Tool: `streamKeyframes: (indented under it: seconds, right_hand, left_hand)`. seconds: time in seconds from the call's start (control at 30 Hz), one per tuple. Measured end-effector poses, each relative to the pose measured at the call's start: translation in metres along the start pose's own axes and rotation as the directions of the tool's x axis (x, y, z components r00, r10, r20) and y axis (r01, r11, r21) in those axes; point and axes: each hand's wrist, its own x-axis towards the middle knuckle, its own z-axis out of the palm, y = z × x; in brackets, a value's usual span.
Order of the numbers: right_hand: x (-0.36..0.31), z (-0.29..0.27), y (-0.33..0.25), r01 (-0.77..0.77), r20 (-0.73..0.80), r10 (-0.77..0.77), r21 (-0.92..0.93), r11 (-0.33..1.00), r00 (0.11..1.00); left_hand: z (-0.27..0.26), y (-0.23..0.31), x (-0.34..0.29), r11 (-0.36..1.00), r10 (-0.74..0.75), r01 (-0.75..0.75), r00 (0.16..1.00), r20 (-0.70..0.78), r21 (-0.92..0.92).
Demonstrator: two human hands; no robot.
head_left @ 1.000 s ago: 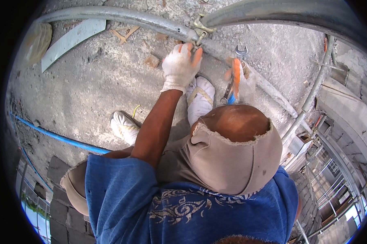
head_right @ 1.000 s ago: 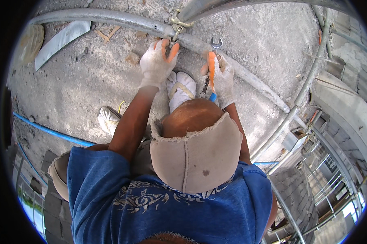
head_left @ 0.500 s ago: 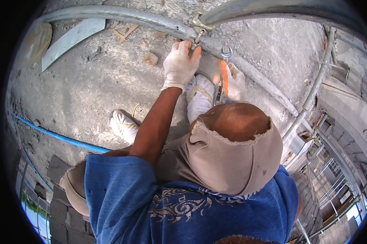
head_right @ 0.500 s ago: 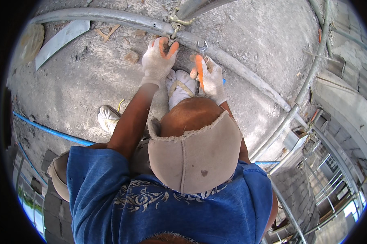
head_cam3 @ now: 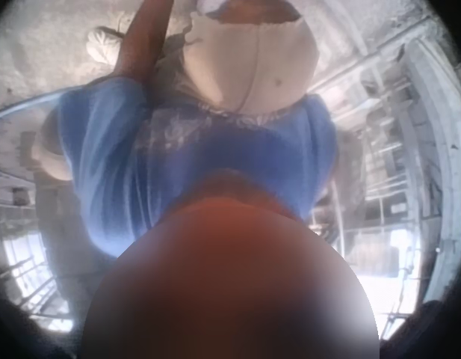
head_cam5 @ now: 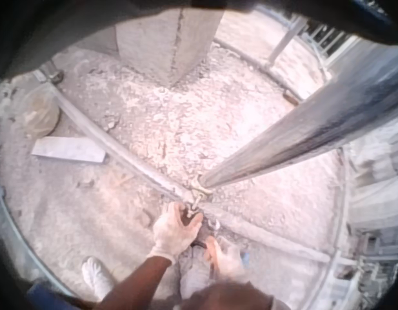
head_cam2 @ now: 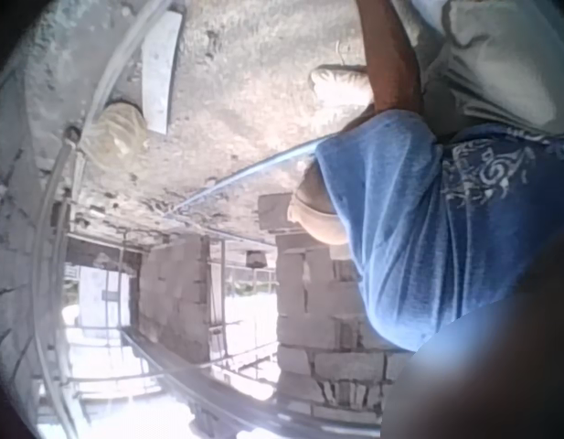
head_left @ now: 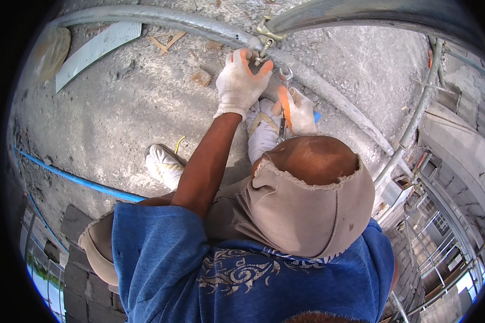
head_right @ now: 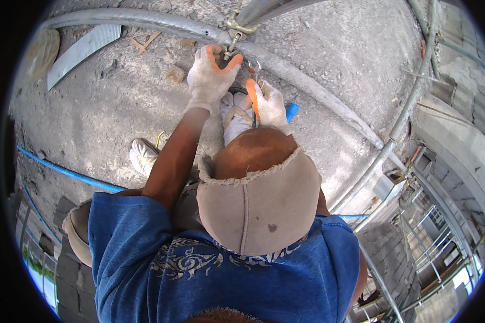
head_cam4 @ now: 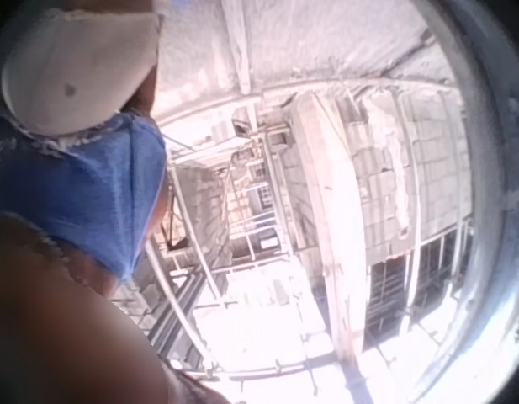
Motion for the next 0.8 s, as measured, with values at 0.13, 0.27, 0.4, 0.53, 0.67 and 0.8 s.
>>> streamKeyframes:
  seconds: [0.13, 0.27, 0.4, 0.53, 0.67, 0.8]
  right_hand:
    - [-0.0076, 0.0015, -0.0057, -0.030, 0.002, 0.030, -0.020, 0.999, 1.000]
    - [-0.0084, 0.0030, -0.0091, -0.052, -0.008, 0.052, -0.027, 0.998, 0.999]
    - [-0.0060, 0.0041, -0.0102, -0.045, -0.016, 0.044, -0.062, 0.997, 0.999]
    - [-0.0043, 0.0042, -0.0089, -0.041, -0.023, 0.040, -0.086, 0.995, 0.999]
    - [-0.0026, 0.0045, -0.0055, -0.053, -0.021, 0.052, -0.077, 0.996, 0.998]
    - [-0.0019, 0.0064, -0.0031, -0.059, -0.009, 0.059, -0.070, 0.996, 0.998]
  left_hand:
    - [0.0006, -0.0005, 0.0023, 0.999, 0.050, -0.049, 0.997, 0.055, -0.006]
    - [0.0048, -0.0053, 0.0007, 0.993, 0.110, -0.111, 0.994, 0.014, 0.046]
    - [0.0053, -0.0064, -0.0023, 0.994, 0.077, -0.080, 0.996, 0.041, 0.069]
    - [0.0032, -0.0035, -0.0016, 0.999, 0.038, -0.039, 0.999, 0.027, 0.018]
    - [0.0024, -0.0008, -0.0008, 0.997, 0.052, -0.054, 0.998, 0.044, 0.047]
    - [0.0019, -0.0013, -0.0014, 0.999, 0.026, -0.027, 0.999, 0.031, 0.028]
